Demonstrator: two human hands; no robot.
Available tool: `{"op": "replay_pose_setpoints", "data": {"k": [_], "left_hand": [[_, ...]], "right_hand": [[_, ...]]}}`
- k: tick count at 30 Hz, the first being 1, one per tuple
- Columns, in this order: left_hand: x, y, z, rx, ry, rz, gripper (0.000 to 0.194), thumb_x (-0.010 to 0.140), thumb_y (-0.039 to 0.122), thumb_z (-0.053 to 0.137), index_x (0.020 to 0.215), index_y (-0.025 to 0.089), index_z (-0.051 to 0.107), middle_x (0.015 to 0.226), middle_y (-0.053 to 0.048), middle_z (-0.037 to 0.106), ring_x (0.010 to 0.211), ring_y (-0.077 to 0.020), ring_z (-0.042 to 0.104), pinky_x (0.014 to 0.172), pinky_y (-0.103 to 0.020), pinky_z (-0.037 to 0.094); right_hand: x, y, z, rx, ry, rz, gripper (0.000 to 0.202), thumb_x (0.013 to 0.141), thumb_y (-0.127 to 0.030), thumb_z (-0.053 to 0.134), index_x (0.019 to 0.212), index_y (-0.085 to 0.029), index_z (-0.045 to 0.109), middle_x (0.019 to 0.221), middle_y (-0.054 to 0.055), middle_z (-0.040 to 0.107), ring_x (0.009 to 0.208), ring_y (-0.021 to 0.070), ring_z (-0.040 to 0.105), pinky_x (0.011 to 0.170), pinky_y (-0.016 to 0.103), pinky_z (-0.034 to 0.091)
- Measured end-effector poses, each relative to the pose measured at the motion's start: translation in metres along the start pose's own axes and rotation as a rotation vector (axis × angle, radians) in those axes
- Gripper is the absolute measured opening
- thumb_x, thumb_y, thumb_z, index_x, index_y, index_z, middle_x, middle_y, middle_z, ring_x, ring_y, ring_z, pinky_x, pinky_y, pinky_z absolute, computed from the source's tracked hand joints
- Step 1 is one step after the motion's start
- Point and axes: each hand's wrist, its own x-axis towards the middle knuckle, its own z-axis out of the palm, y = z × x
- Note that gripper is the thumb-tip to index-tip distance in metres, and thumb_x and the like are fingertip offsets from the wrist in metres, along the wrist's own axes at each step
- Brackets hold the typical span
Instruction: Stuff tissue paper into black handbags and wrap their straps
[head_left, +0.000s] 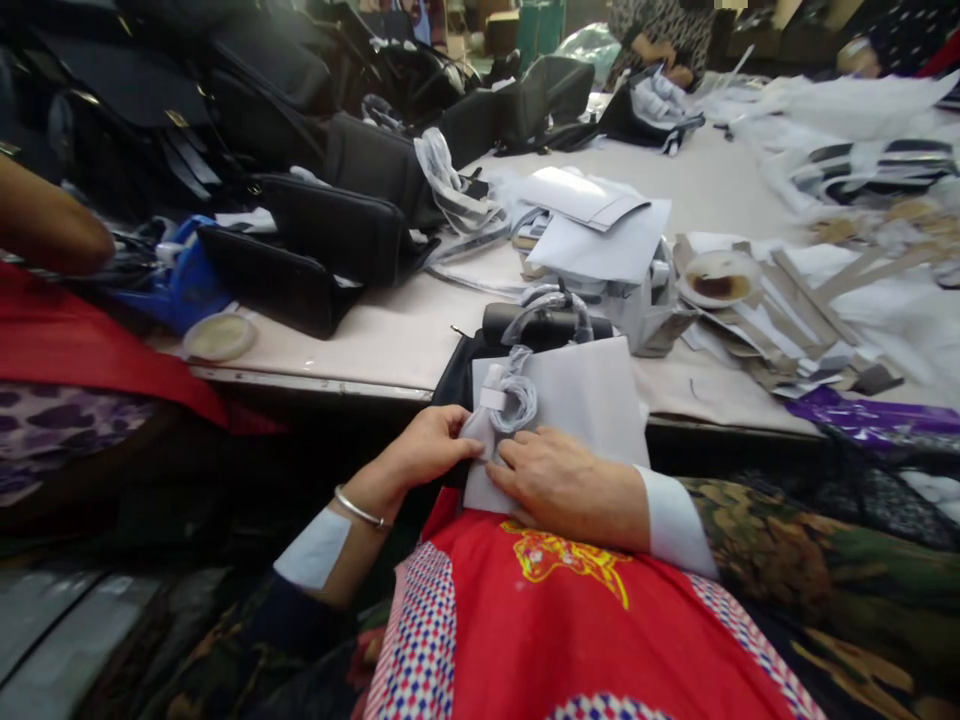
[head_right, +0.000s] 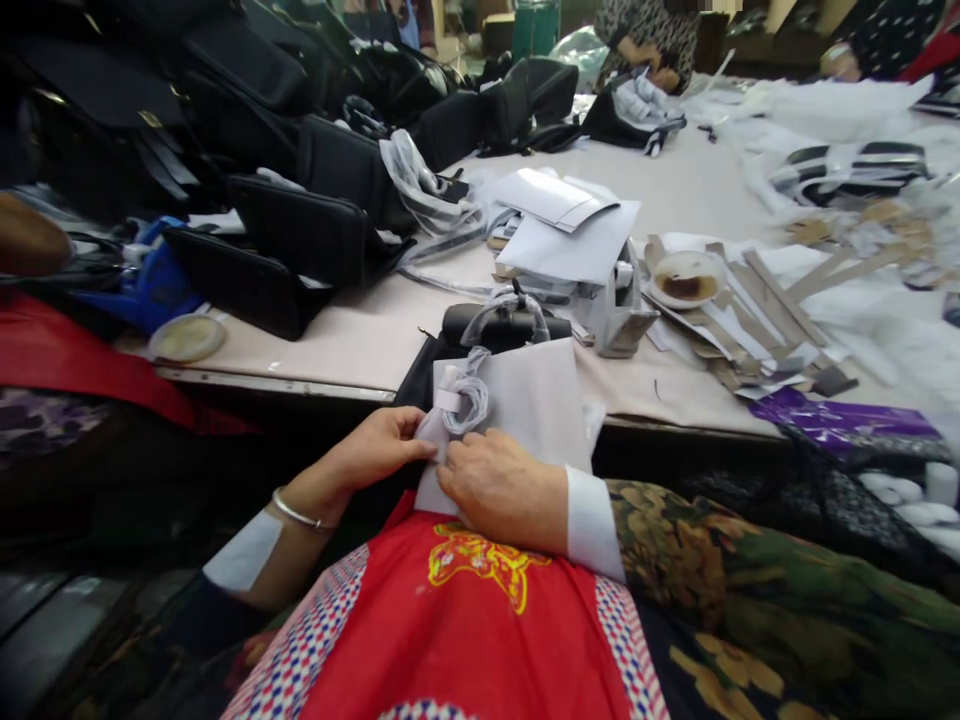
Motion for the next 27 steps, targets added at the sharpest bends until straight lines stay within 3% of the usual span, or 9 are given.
{"op": "replay_pose_setpoints", "data": {"k": [4,8,12,19,27], "left_hand": [[0.011,-0.003,-0.008,-0.183,-0.059,-0.055,0.024,0.063,0.025,0.079,0.079,0.015,0.064,0.069,0.000,0.067,0.061,-0.0133,0.057,0.058,-0.023,0.040],[0.017,-0.010,-0.013,-0.193,-0.056,-0.055,0.026,0.063,0.026,0.082,0.079,0.014,0.066,0.070,-0.001,0.067,0.059,-0.0117,0.056,0.056,-0.022,0.039],[0.018,-0.012,-0.018,-0.244,-0.085,-0.064,0.029,0.064,0.029,0.084,0.081,0.013,0.068,0.070,0.000,0.065,0.056,-0.0093,0.053,0.055,-0.021,0.038],[0.019,-0.006,-0.020,-0.317,-0.125,-0.098,0.034,0.059,0.030,0.087,0.080,0.012,0.067,0.065,0.001,0.062,0.052,-0.0081,0.050,0.051,-0.020,0.036],[0.012,0.015,-0.012,-0.359,0.000,-0.069,0.033,0.059,0.029,0.086,0.078,0.014,0.064,0.066,0.000,0.066,0.056,-0.0099,0.055,0.053,-0.020,0.039]], "right_hand": [[0.014,-0.005,0.014,-0.030,-0.019,0.075,0.034,0.097,-0.022,0.048,0.127,-0.010,0.057,0.095,0.014,0.068,0.074,0.0255,0.068,0.058,0.032,0.046],[0.020,-0.004,0.025,-0.028,-0.053,0.075,0.031,0.097,-0.014,0.041,0.119,-0.007,0.061,0.096,0.017,0.069,0.078,0.0252,0.070,0.060,0.031,0.048],[0.019,0.000,0.029,0.062,-0.074,0.135,0.024,0.094,-0.019,0.047,0.102,-0.010,0.068,0.091,0.015,0.072,0.078,0.0252,0.071,0.064,0.031,0.049],[0.017,0.016,0.040,0.162,0.042,0.383,0.024,0.090,-0.020,0.050,0.093,-0.011,0.072,0.093,0.015,0.075,0.085,0.0254,0.072,0.072,0.030,0.049],[0.044,0.032,0.042,0.236,0.142,0.621,0.035,0.096,-0.027,0.045,0.096,-0.011,0.076,0.096,0.017,0.077,0.086,0.0242,0.073,0.072,0.029,0.048]]}}
